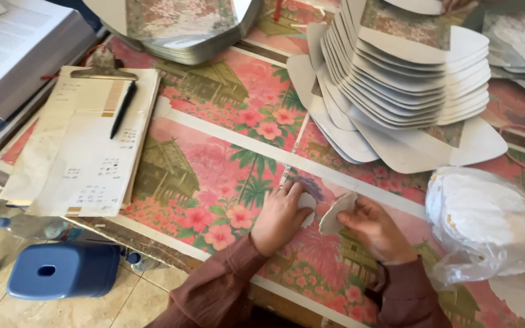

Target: The person is gathering decorative paper cutouts from a table and placing them into a plastic bag for packaging.

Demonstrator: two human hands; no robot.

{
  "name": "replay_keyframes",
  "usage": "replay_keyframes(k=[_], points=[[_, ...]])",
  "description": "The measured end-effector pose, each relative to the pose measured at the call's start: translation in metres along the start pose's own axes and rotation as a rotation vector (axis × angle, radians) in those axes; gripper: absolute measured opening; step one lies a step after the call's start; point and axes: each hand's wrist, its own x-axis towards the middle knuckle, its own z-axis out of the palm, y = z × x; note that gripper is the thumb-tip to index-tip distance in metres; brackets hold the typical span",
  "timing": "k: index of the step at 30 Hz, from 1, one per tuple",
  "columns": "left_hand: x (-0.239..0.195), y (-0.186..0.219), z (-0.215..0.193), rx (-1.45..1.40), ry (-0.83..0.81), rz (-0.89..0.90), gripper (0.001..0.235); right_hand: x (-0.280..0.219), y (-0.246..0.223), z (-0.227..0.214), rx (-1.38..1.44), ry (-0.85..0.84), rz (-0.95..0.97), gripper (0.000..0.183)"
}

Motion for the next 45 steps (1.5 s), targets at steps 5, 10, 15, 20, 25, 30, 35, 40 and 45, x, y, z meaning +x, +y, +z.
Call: replay_keyframes(k=[5,10,15,20,25,30,35,40,45], points=[[-0.014,0.005,0.019,-1.026,0.169,-0.053,0.02,-0.005,0.009,0.037,-0.521,0.098,-0.029,0.039],[-0.034,0.042,-0.017,-0.879,0.113,-0.056,0.039,-0.015,0.051,0.019,-0.758,0.267,-0.214,0.052],[-0.037,0.038,0.01,-0.649,0.216,0.141,0.047,-0.109,0.011,-0.028,-0.812,0.114,-0.098,0.04],[-0.039,0.056,0.014,-0.699,0.074,0.095,0.042,-0.192,0.007,-0.129,0.149,0.686,-0.274,0.052],[-0.02,0.158,0.022,-0.483,-0.083,0.334,0.053,-0.16,-0.066,-0.121,-0.448,1.057,-0.03,0.059],[0.008,0.204,0.065,-0.395,0.085,0.569,0.023,-0.12,-0.09,-0.103,-0.489,0.898,0.091,0.035],[0.01,0.214,0.056,-0.787,-0.084,0.569,0.025,-0.105,-0.106,-0.119,-0.88,1.033,-0.168,0.034],[0.024,0.205,0.034,-1.255,-0.18,0.307,0.032,-0.091,-0.079,-0.129,-0.938,0.949,0.261,0.041],[0.009,0.201,0.057,-0.876,-0.25,0.557,0.017,-0.084,-0.07,-0.144,-0.859,0.887,-0.055,0.049]])
